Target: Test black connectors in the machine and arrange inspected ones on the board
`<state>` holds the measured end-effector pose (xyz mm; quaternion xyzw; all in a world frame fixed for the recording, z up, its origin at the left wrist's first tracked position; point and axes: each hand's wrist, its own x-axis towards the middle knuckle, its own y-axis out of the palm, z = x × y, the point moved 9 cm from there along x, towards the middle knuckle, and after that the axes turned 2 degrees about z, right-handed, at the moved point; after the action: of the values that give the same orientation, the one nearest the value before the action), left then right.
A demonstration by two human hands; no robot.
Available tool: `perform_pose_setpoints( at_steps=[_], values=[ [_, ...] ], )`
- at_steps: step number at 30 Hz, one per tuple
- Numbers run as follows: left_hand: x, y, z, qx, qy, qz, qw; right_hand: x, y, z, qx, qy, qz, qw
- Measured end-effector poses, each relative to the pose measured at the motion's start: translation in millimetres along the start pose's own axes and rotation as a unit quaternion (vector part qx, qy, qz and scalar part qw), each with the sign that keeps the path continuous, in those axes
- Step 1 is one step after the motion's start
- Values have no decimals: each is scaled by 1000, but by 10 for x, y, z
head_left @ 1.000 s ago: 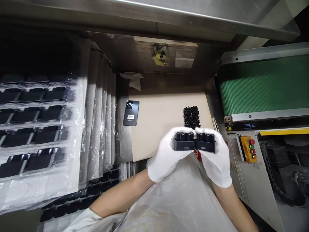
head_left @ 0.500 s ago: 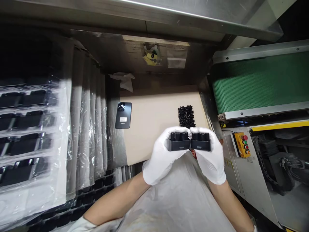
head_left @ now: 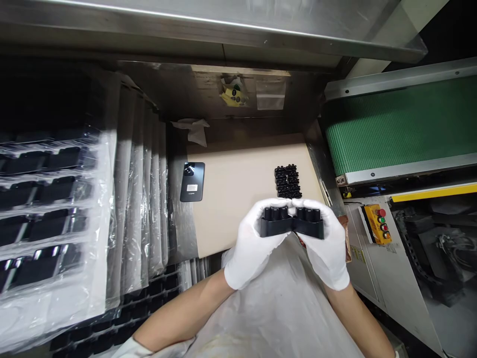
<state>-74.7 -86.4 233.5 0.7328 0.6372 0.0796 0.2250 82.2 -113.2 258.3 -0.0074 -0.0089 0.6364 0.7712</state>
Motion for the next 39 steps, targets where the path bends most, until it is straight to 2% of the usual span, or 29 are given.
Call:
perform_pose_setpoints(
  at_steps=[8, 11, 13, 16, 19, 23, 26, 29, 31, 33, 35, 37, 39],
  values=[
    [-21, 26, -30, 11, 17, 8, 1000, 19, 4, 134, -58, -38, -3, 998],
    [-6, 61, -34, 72, 26, 4, 997, 17, 12, 160, -164, -53, -19, 985],
    [38, 118, -3, 128, 22, 16, 991, 33, 65, 134, -243, -62, -8, 968],
    [141, 182, 132, 130, -17, 47, 990, 78, 129, -3, -295, -55, 23, 954],
    [218, 162, 309, 44, -78, 59, 994, 106, 140, -175, -288, -29, 54, 956],
    [167, 169, 574, -89, -207, 97, 969, 87, 120, -341, -247, 12, 87, 965],
    [109, 141, 586, -111, -228, 118, 960, 69, 93, -349, -226, 2, 88, 970],
    [83, 55, 430, -6, -164, 141, 976, 52, 40, -252, -215, -38, 64, 974],
    [70, -14, 208, 117, -59, 144, 981, 37, -13, -134, -209, -63, 34, 975],
    [13, -34, -67, 221, 72, 139, 963, 24, -60, 18, -203, -82, 1, 976],
    [-68, -32, -273, 265, 166, 128, 941, 18, -56, 174, -184, -100, -10, 978],
    [-109, -49, -369, 252, 197, 110, 941, 21, -18, 295, -154, -113, -3, 981],
    [-107, -82, -380, 213, 189, 88, 955, 25, 24, 355, -131, -119, 9, 984]
  ],
)
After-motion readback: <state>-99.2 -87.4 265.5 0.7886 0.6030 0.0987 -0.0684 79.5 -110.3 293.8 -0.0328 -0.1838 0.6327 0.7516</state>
